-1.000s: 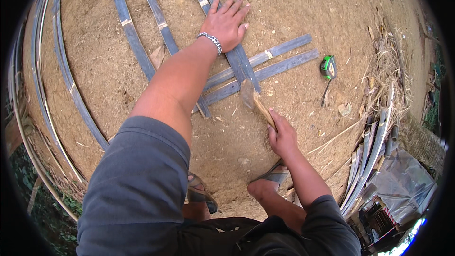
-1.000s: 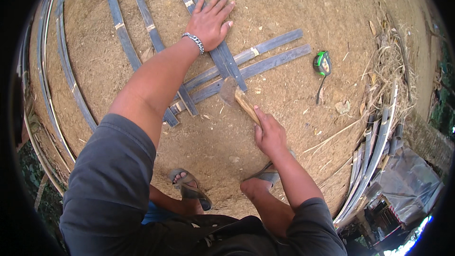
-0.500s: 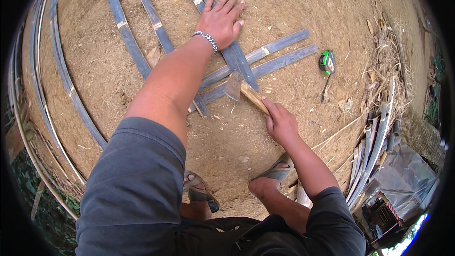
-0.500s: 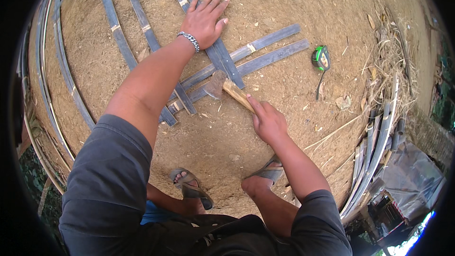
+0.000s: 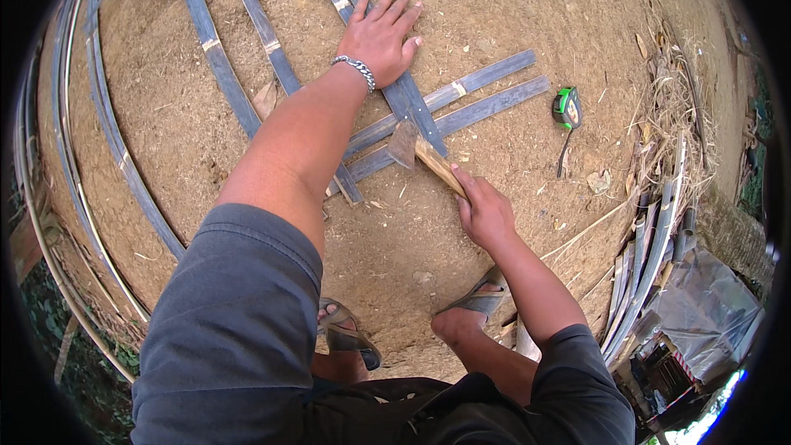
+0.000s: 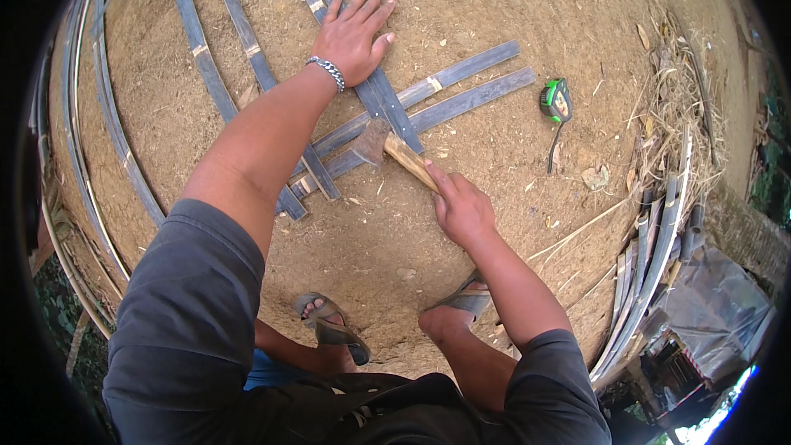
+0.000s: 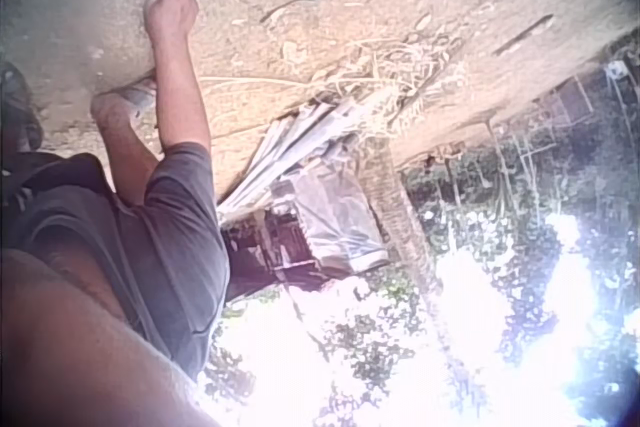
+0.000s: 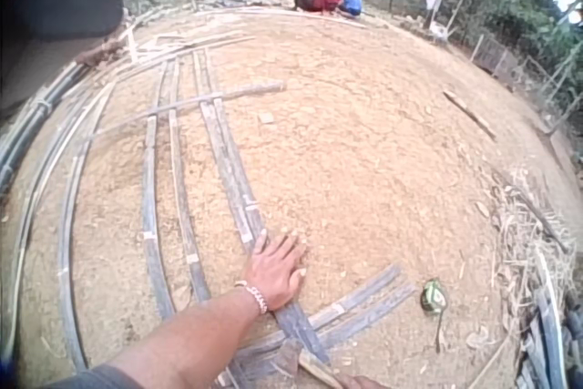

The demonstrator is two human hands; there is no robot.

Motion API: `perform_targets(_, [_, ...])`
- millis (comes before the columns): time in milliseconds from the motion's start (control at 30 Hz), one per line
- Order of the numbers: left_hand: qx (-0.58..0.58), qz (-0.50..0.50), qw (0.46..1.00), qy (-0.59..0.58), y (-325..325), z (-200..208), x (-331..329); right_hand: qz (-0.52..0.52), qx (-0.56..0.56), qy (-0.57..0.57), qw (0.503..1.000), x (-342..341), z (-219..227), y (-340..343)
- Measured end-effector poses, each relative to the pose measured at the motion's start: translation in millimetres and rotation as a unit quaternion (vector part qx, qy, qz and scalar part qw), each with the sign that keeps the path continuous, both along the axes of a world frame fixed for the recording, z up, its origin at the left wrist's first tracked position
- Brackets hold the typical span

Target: The person assembles a rectangular bamboo frame on the ground using a hammer to drive nails into the joints. They arrange bamboo strips, secure them with nails, and use a tape measure to check dimensions.

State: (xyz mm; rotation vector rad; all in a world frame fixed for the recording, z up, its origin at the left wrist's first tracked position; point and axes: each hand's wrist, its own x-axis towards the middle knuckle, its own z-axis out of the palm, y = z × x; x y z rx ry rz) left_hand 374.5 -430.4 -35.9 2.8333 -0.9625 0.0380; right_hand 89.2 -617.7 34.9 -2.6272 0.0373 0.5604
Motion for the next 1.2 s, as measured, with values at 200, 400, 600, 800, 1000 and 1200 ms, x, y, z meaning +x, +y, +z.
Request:
perform_targets(200, [0.001,0.001,1.000,0.007,-1,2,0,-0.009,0.017,-0.010,1.000,-10,-3,-4])
perform_targets(400, [0.000,0.000,1.000,0.005,0,1,0,-0.088,0.109,-0.010,0.990,-19,3,1])
perform_targets(600, [0.001,0.000,1.000,-0.006,-1,-1,0,-0.160,0.174,0.046,0.971,8,34,15])
perform_targets(800, [-0.003,0.000,1.000,-0.010,0,-1,0,-0.112,0.129,0.117,0.978,55,76,6])
perform_targets(1000, [-0.001,-0.001,1.000,-0.004,0,2,0,-0.106,0.128,0.138,0.977,64,85,4])
perform_targets(1200, [-0.011,-0.003,1.000,-0.015,1,-1,0,-0.086,0.110,0.094,0.986,60,90,7])
